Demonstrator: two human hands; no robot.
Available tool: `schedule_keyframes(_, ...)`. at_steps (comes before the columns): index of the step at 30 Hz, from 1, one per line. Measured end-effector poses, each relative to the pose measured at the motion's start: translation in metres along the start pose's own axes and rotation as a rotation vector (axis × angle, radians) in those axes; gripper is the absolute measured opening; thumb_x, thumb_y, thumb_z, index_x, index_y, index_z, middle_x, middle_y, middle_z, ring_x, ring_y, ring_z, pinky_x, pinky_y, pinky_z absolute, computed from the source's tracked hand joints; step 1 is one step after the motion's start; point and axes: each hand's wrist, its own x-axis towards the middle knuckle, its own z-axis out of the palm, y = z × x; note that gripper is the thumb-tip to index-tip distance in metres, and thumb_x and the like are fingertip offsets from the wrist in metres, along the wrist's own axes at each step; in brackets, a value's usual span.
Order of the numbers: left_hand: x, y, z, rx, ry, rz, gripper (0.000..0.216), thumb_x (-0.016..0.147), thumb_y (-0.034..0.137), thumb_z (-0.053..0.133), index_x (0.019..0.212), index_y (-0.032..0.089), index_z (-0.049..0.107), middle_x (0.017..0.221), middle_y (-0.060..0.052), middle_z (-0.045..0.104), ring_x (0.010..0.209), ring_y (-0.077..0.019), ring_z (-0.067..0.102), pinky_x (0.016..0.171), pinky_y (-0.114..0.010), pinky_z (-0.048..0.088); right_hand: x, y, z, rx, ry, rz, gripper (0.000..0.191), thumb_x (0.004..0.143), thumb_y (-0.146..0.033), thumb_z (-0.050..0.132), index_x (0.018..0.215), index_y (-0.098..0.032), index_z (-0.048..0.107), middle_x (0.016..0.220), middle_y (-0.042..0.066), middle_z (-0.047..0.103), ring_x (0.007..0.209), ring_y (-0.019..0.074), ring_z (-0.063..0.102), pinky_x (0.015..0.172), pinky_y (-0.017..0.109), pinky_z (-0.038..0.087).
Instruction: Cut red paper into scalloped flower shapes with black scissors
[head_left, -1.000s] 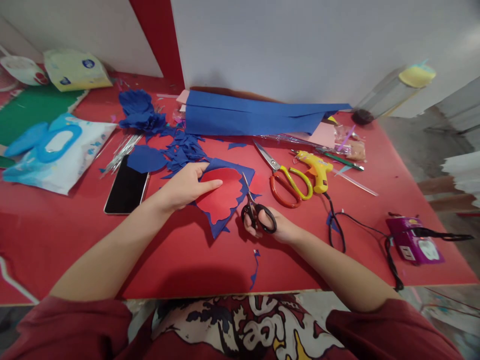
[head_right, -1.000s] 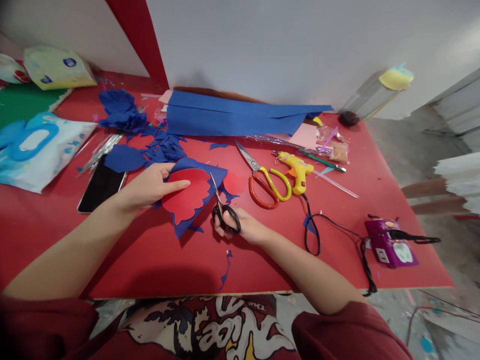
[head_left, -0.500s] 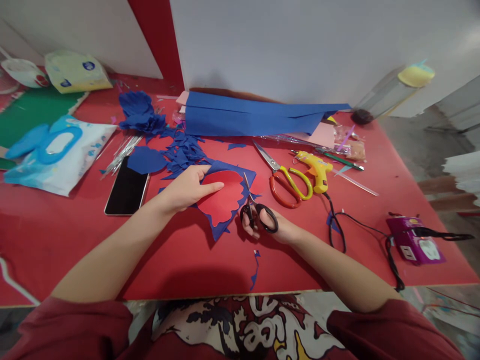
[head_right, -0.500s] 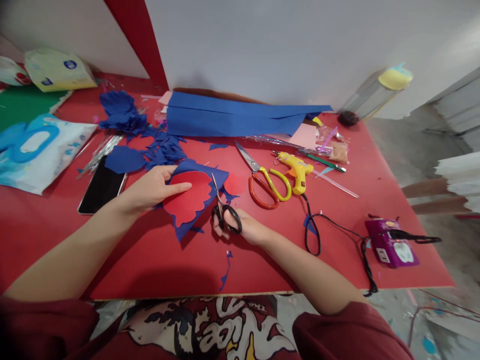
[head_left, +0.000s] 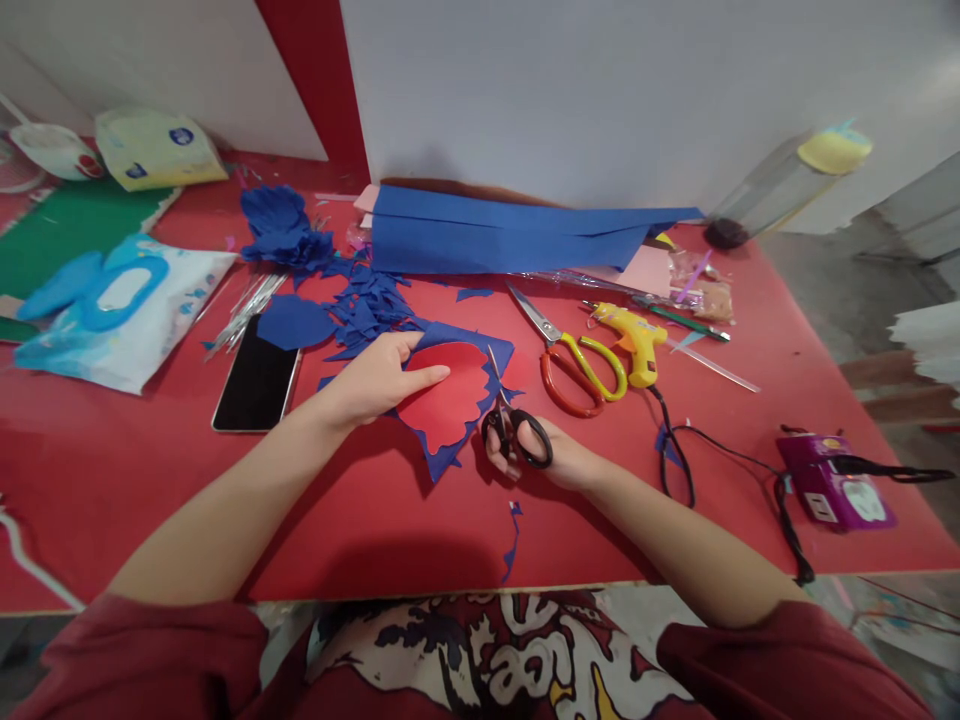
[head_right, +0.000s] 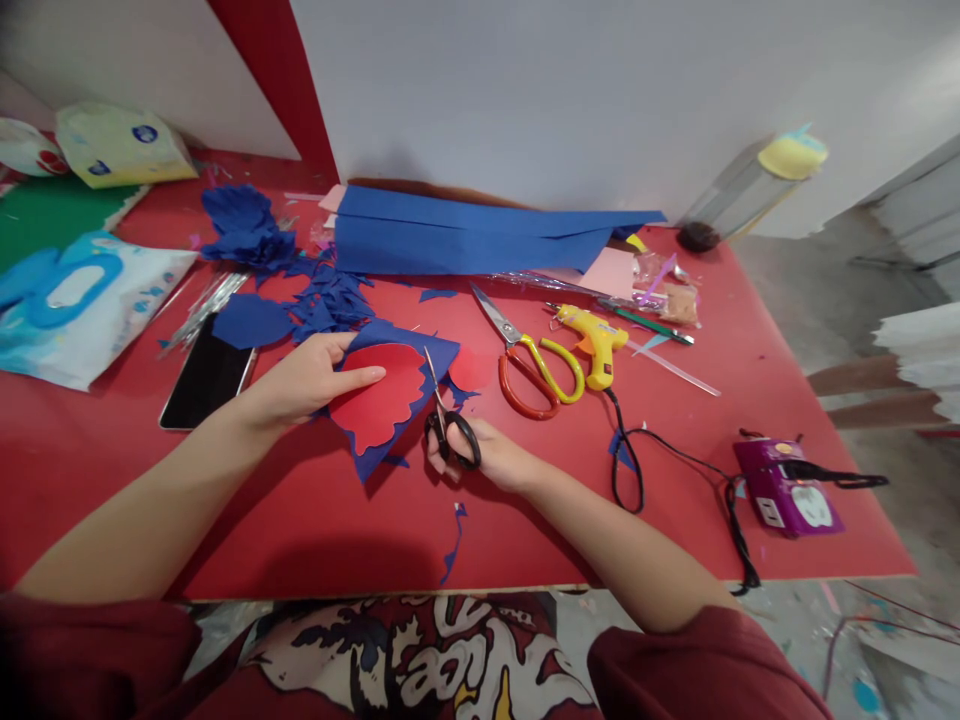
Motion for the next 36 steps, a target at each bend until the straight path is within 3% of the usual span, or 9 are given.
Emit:
schedule_keyframes(11, 0.0009, -0.0012, -0.0004, 0.020, -0.022, -0.007, 0.032, 0.072, 0.031, 0.067, 0.099, 0.014, 0.067, 0.104, -0.006, 0.071, 0.093, -0.0238, 0.066, 0.078, -0.033, 0.055, -0.0002, 0.0065, -0.0022, 0.088, -0.018, 0.007, 0.055, 0.078, -0.068, 0.049, 0.082, -0.013, 0.053, 0.063, -0.001, 0.052, 0.046, 0.0072, 0.043, 0.045, 0.022, 0.036)
schedule_keyframes(29, 0.0021, -0.0039, 0.0021, 0.001, 0.008, 0.078, 0.036, 0.076, 0.026, 0.065, 0.110, 0.017, 0.063, 0.117, -0.005, 0.066, 0.105, -0.0222, 0.062, 0.089, -0.031, 0.051, 0.0006, -0.0003, 0.0017, 0.006, 0.077, 0.016, 0.051, 0.079, -0.065, 0.051, 0.076, -0.015, 0.050, 0.057, -0.002, 0.049, 0.043, 0.0074, 0.041, 0.043, 0.022, 0.033)
schedule_keyframes(36, 0.0024, -0.0036, 0.0013, -0.004, -0.018, 0.064, 0.036, 0.073, 0.029, 0.068, 0.106, 0.015, 0.064, 0.113, -0.007, 0.068, 0.104, -0.0241, 0.062, 0.087, -0.033, 0.052, -0.0004, 0.0011, 0.0000, 0.048, 0.025, -0.003, 0.055, 0.078, -0.067, 0.050, 0.080, -0.012, 0.053, 0.060, -0.001, 0.052, 0.043, 0.0075, 0.043, 0.044, 0.023, 0.034)
